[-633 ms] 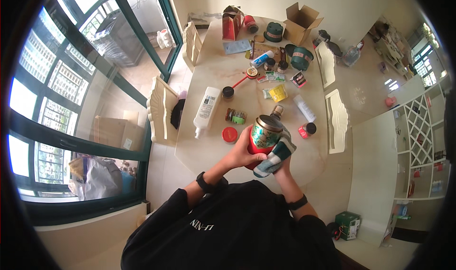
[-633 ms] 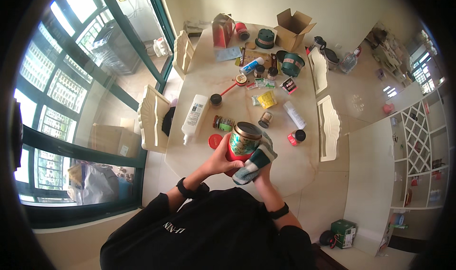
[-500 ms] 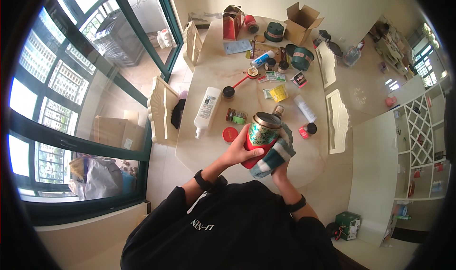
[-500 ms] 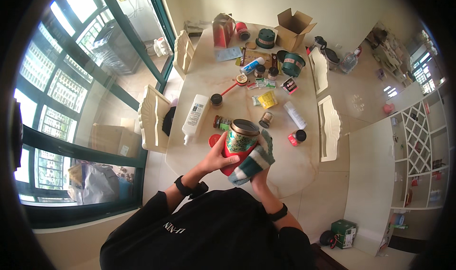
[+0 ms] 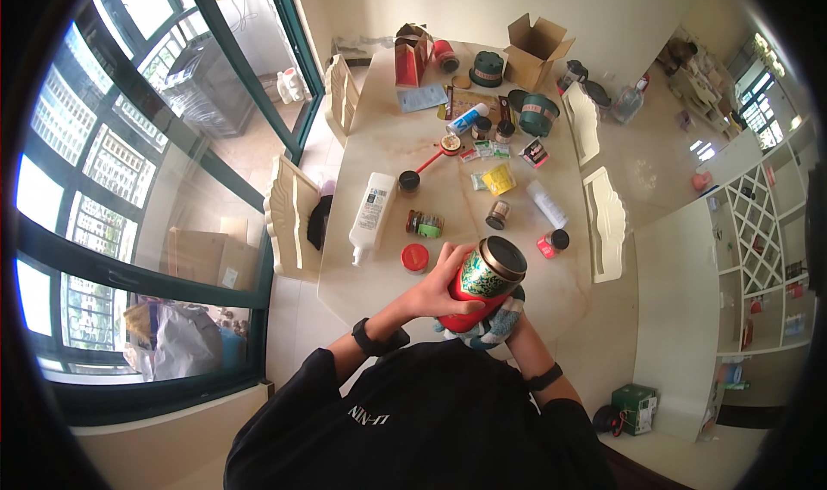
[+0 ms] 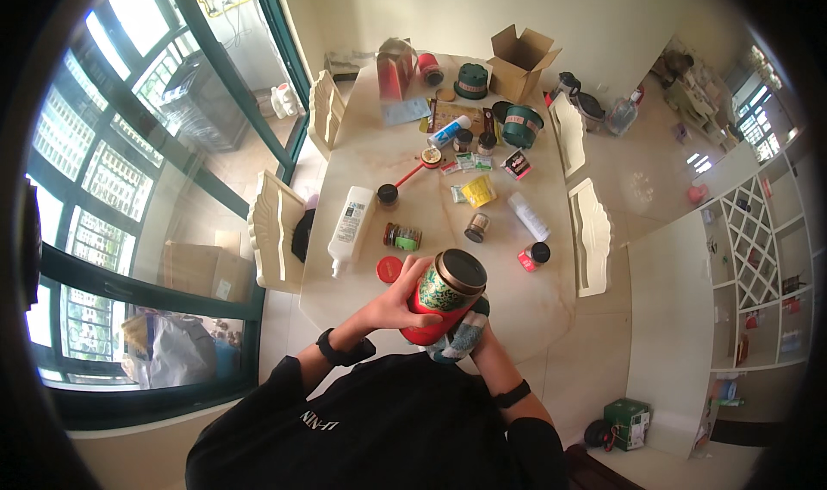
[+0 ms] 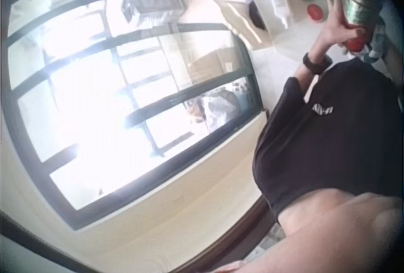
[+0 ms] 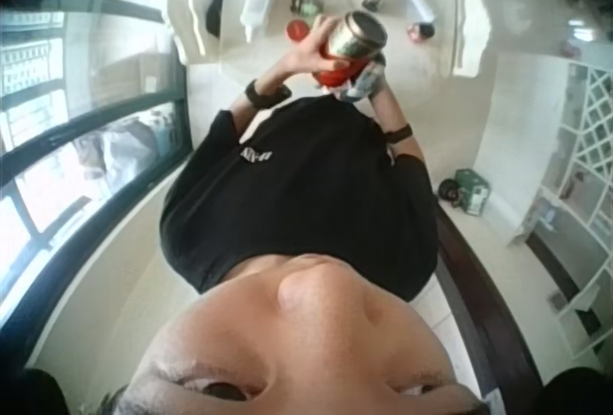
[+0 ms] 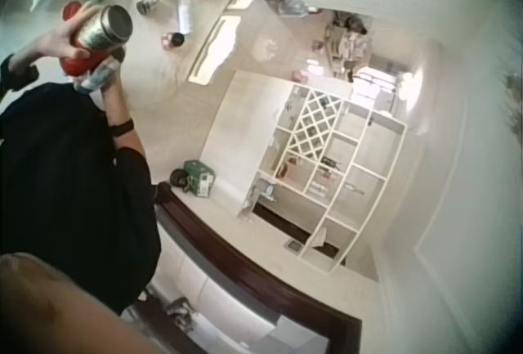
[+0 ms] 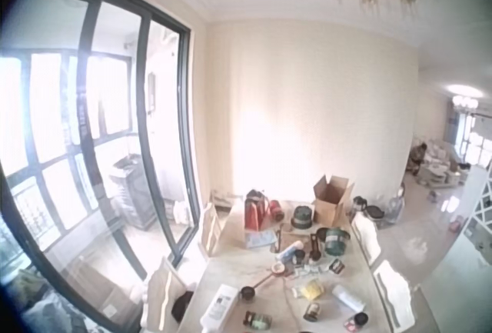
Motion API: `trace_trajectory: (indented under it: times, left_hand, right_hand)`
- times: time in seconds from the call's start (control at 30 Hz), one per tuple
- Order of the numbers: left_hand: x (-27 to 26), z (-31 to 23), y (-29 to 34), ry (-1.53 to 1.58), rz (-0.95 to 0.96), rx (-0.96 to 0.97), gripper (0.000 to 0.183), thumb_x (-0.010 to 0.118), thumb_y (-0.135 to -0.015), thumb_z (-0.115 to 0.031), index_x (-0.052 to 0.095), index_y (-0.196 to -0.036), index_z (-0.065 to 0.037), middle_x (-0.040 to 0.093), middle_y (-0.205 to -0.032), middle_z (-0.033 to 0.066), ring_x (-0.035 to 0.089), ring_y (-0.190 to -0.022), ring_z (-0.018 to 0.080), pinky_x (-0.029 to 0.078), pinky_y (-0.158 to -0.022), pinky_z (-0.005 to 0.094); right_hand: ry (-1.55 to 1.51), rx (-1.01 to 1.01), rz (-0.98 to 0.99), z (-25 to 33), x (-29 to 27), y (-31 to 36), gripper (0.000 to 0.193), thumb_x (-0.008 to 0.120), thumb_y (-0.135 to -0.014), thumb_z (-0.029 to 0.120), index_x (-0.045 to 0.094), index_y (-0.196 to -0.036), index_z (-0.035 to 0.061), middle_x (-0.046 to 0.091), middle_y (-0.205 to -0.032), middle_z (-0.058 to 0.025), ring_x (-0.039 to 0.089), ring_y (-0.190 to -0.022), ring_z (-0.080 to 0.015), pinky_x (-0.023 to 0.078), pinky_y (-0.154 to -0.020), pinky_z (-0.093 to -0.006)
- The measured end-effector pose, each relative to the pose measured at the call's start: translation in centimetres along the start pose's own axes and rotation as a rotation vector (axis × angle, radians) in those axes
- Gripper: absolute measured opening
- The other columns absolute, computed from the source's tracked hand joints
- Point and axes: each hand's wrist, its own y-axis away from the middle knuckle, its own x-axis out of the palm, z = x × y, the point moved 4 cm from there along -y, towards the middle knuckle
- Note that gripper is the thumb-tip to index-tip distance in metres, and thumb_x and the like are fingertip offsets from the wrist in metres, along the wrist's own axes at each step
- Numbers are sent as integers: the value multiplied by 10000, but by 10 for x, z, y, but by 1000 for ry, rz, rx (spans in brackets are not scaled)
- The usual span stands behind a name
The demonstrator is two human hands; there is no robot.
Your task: The person wipes a canister with a cloth and places it into a box, then wipes a spray bottle and a jar before placing them on a shelf.
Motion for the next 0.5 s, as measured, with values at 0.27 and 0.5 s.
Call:
trace_trajectory:
  times: [0.27, 0.5]
  left_hand:
    - [-1, 10, -4, 116, -44, -114, 938, 824, -658, -253, 306, -1387, 30, 514, -1248, 187, 516, -1158, 249, 391, -1007, 390]
    - [-3, -1, -9, -230, -40, -1, 981, 861, -611, -317, 336, -1362, 35, 541, -1204, 213, 554, -1124, 301, 434, -964, 384]
  right_hand:
    - [-46, -69, -54, 15, 3, 0, 306, 444, -947, 238, 553, -1138, 24, 614, -1104, -110, 610, -965, -204, 523, -843, -358]
    - [-392, 34, -27, 13, -9, -22, 308, 459, -937, 279, 564, -1097, 37, 635, -1050, -104, 626, -945, -205, 538, -843, -362]
